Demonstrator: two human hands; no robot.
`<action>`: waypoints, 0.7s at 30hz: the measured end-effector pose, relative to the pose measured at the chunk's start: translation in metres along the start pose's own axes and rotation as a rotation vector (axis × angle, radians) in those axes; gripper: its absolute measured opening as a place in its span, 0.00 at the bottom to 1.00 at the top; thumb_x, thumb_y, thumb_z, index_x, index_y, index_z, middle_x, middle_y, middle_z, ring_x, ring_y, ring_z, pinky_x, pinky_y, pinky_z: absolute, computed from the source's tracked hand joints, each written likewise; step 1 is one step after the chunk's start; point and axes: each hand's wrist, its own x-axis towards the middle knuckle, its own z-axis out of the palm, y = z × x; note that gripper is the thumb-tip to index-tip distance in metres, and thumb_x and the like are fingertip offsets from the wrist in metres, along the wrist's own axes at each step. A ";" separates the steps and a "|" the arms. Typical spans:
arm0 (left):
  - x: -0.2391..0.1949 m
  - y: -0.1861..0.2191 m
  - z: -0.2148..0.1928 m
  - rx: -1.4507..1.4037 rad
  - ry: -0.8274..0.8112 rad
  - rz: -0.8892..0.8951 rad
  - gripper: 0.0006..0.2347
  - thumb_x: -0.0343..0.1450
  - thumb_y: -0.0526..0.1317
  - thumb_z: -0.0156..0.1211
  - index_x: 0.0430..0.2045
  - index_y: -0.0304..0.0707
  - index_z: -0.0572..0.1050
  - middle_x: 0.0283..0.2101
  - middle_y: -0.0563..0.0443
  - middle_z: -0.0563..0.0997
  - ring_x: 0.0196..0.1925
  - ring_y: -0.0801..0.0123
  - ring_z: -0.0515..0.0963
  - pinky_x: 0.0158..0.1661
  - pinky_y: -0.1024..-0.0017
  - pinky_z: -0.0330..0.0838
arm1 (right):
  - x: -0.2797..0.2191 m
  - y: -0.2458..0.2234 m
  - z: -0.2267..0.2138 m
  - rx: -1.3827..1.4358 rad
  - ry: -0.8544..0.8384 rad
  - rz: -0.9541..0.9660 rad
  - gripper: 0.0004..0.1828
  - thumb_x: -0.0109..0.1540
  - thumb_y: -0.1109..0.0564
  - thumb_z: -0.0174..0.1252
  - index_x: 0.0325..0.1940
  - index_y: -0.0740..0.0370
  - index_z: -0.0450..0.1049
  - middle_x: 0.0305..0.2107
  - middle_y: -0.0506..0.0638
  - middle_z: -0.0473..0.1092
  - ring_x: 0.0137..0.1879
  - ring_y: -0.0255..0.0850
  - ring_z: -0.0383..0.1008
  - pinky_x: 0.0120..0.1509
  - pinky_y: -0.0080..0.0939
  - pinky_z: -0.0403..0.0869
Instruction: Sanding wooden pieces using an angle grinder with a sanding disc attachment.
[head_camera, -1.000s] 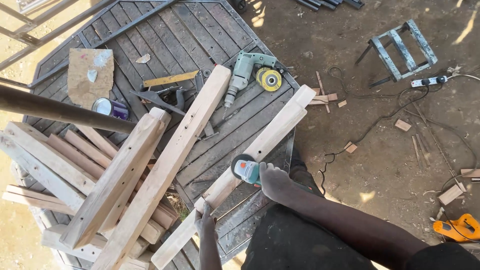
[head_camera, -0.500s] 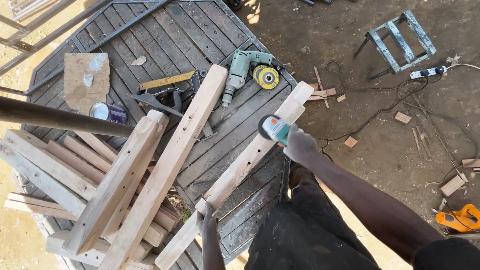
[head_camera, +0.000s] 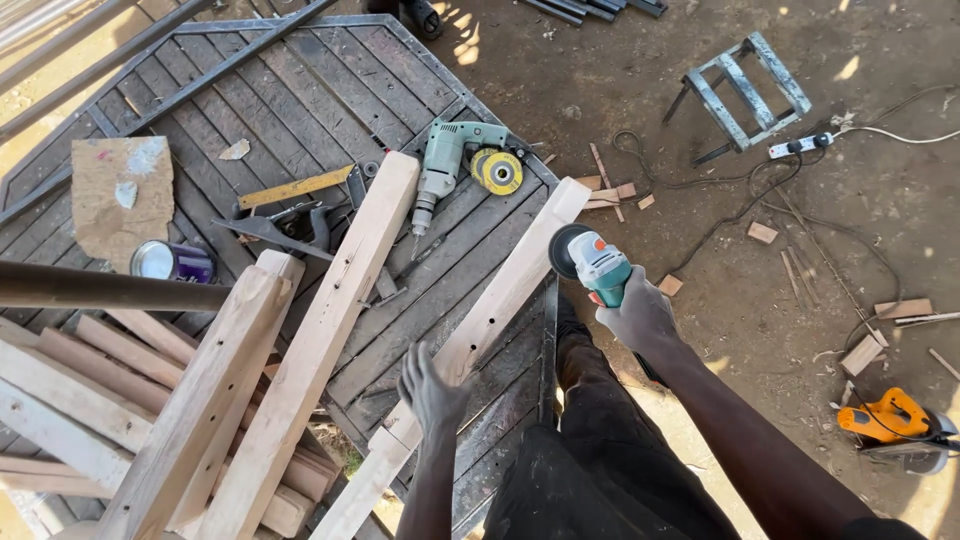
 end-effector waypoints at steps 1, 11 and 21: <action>0.005 -0.003 0.020 0.110 0.011 0.222 0.49 0.53 0.56 0.75 0.70 0.47 0.56 0.74 0.44 0.57 0.77 0.53 0.52 0.71 0.44 0.46 | -0.008 0.001 -0.003 0.020 -0.017 0.008 0.36 0.51 0.53 0.61 0.60 0.65 0.60 0.48 0.66 0.73 0.57 0.68 0.75 0.61 0.66 0.72; 0.067 -0.030 0.049 0.264 -0.392 0.154 0.43 0.49 0.55 0.70 0.64 0.60 0.61 0.59 0.53 0.69 0.66 0.59 0.67 0.66 0.59 0.58 | -0.028 0.019 -0.029 0.067 0.005 0.042 0.38 0.49 0.50 0.63 0.60 0.63 0.60 0.47 0.67 0.74 0.58 0.68 0.75 0.61 0.68 0.71; 0.050 0.004 -0.001 0.139 -0.412 0.145 0.46 0.55 0.53 0.77 0.70 0.60 0.57 0.67 0.49 0.65 0.69 0.50 0.63 0.68 0.51 0.56 | -0.028 0.015 -0.013 0.062 -0.066 -0.015 0.36 0.50 0.52 0.63 0.60 0.64 0.60 0.47 0.68 0.74 0.58 0.68 0.75 0.62 0.68 0.71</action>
